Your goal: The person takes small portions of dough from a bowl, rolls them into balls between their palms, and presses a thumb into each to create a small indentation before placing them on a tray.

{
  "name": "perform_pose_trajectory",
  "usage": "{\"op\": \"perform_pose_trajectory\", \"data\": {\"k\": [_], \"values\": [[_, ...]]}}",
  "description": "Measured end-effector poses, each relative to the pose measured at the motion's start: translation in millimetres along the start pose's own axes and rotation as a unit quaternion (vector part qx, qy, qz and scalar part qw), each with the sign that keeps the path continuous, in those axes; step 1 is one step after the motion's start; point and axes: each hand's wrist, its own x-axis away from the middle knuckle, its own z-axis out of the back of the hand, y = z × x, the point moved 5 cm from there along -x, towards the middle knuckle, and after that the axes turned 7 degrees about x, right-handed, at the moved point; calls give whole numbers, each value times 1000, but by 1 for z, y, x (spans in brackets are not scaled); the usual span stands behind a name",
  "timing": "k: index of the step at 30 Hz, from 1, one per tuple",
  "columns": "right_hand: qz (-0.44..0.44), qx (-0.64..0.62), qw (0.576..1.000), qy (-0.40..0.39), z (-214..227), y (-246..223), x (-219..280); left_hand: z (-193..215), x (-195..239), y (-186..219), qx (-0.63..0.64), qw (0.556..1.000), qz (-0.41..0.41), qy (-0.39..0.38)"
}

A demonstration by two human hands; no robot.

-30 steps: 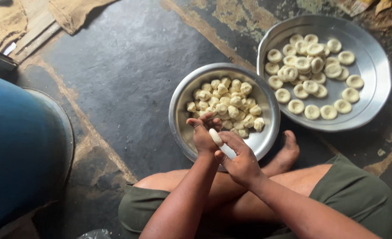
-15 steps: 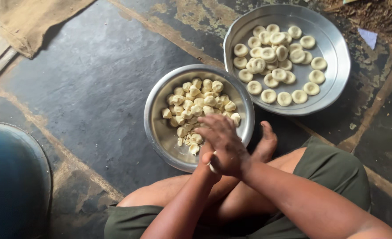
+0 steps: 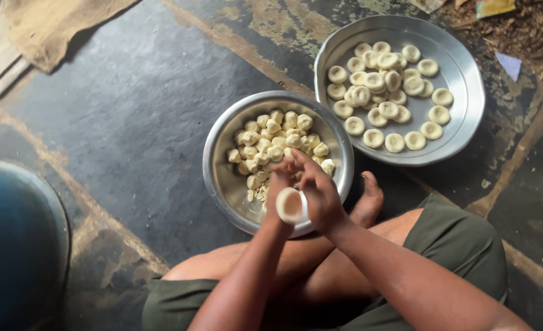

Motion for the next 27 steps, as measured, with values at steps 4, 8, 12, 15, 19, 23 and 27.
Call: {"op": "perform_pose_trajectory", "data": {"k": [4, 8, 12, 15, 19, 23, 27], "values": [[-333, -115, 925, -143, -5, 43, 12, 5, -4, 40, -194, 956, -43, 216], [-311, -93, 939, -110, 36, 53, -5, -25, 3, 99, -516, 778, -172, 314], [-272, -164, 928, 192, 89, 79, -24, -39, 1, 128, -370, 853, -159, 331], [-344, -44, 914, 210, 77, 121, -11, -46, 3, 144, -311, 885, -179, 298], [-301, 197, 931, -56, 5, 167, 9, -50, 2, 154, -285, 900, -189, 271], [-282, 335, 890, -126, -53, 185, 23, -45, 4, 161, -301, 889, -184, 292], [-420, 153, 893, -41, -70, 190, 28, -41, -2, 164, -294, 892, -180, 294]]}}
